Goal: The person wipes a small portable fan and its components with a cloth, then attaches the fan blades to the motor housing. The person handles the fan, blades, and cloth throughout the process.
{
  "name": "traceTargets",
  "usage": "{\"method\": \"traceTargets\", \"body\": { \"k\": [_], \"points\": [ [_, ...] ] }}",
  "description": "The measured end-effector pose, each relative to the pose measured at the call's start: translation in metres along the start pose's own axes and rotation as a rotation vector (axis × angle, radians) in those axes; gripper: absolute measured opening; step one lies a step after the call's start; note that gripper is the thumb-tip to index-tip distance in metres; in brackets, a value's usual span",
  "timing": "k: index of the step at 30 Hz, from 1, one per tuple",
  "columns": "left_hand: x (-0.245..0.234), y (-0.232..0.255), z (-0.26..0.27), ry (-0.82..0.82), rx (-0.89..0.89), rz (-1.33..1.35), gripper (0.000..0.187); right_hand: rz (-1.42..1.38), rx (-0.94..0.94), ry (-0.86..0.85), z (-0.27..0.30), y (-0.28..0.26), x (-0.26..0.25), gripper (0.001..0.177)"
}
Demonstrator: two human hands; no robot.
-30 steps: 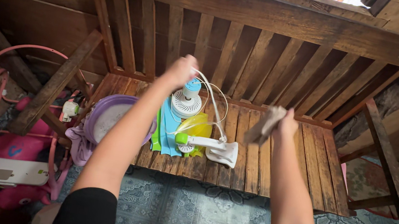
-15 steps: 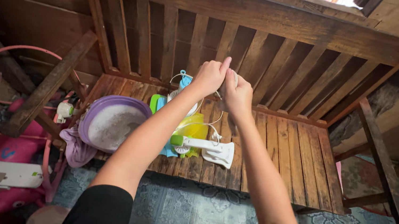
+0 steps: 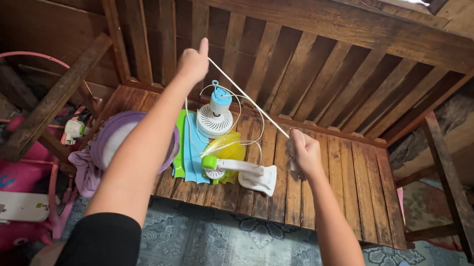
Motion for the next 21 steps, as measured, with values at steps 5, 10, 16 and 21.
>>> {"method": "traceTargets", "body": {
  "k": [5,10,16,21],
  "points": [
    [0.038,-0.031,0.011,-0.423,-0.375,0.465,0.051,0.101,0.182,0.439,-0.028,0.067,-0.044,0.049],
    [0.056,0.006,0.049,-0.860,-0.378,1.058,0.024,-0.900,0.181,0.762,-0.057,0.066,-0.067,0.039],
    [0.107,0.050,0.070,-0.713,-0.327,1.184,0.015,-1.035,0.041,0.673,-0.069,-0.084,-0.023,0.048],
    [0.157,0.072,0.082,-0.558,-0.243,1.444,0.008,0.205,-0.455,0.202,-0.062,-0.163,0.095,0.048]
  ]
}}
Point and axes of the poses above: each hand's wrist, its own z-axis away from the middle knuckle, its own x-axis out of the palm, y = z × x, the point moved 2 cm from there along -z, towards the middle knuckle, and after that the axes turned 3 degrees about -y, right-handed, at the moved point
